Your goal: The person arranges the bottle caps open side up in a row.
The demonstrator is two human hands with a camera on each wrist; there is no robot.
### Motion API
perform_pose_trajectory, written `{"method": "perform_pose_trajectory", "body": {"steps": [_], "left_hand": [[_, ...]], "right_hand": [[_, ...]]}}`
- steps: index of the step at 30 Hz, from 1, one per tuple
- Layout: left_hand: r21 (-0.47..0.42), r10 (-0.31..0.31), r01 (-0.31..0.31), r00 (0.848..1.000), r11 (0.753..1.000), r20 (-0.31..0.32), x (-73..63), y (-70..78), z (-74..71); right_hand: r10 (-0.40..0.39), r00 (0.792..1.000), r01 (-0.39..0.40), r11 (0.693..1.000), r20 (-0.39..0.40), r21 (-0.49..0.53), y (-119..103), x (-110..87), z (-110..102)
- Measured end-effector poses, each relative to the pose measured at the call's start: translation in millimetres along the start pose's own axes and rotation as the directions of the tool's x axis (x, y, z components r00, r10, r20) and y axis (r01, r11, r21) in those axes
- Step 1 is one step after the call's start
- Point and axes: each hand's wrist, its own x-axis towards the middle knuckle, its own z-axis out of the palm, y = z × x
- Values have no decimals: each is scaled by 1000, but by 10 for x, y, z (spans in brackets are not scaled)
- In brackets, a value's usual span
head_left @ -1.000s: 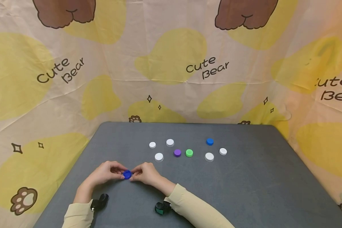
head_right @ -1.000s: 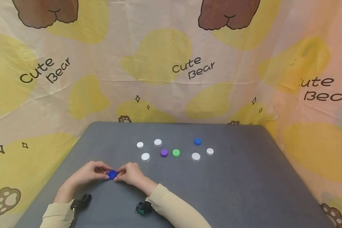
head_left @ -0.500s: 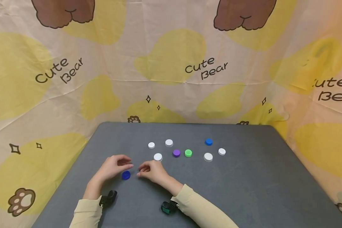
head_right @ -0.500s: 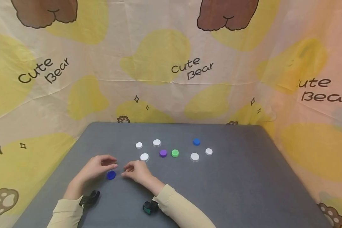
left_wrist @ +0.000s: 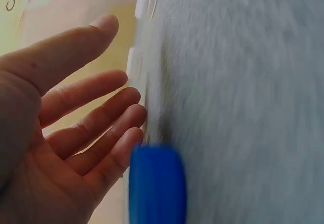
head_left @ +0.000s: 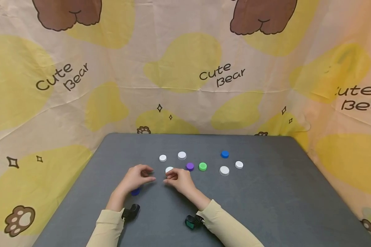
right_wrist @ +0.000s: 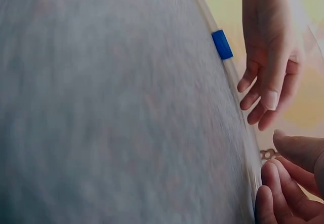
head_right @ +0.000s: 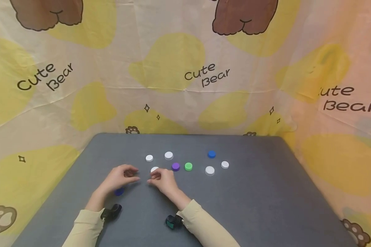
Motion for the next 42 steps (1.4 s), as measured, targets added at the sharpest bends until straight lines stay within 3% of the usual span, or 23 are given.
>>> {"method": "perform_pose_trajectory", "body": {"steps": [8,15,23,31,42], "left_hand": [[-20,18,-18,1000,1000,9,148,110,159],[-38,34,-33,999,999,10,281,174,277],[-81,128,-130,991,988,-25,355,230,389],[-76,70,-69,997,995,16,390,258,443],[-51,68,-68,998,996,-12,414,232,489]], "right_hand": [[-3,997,1,1000,-74,-28,58,2,-153],[27,996,-34,996,-80,-85,111,33,-198],[35,997,-44,991,-71,-129,160,76,-189],[34,997,-47,983,-75,-177,177,129,-155],[49,996,-63,974,-70,-218,164,179,-135]]}}
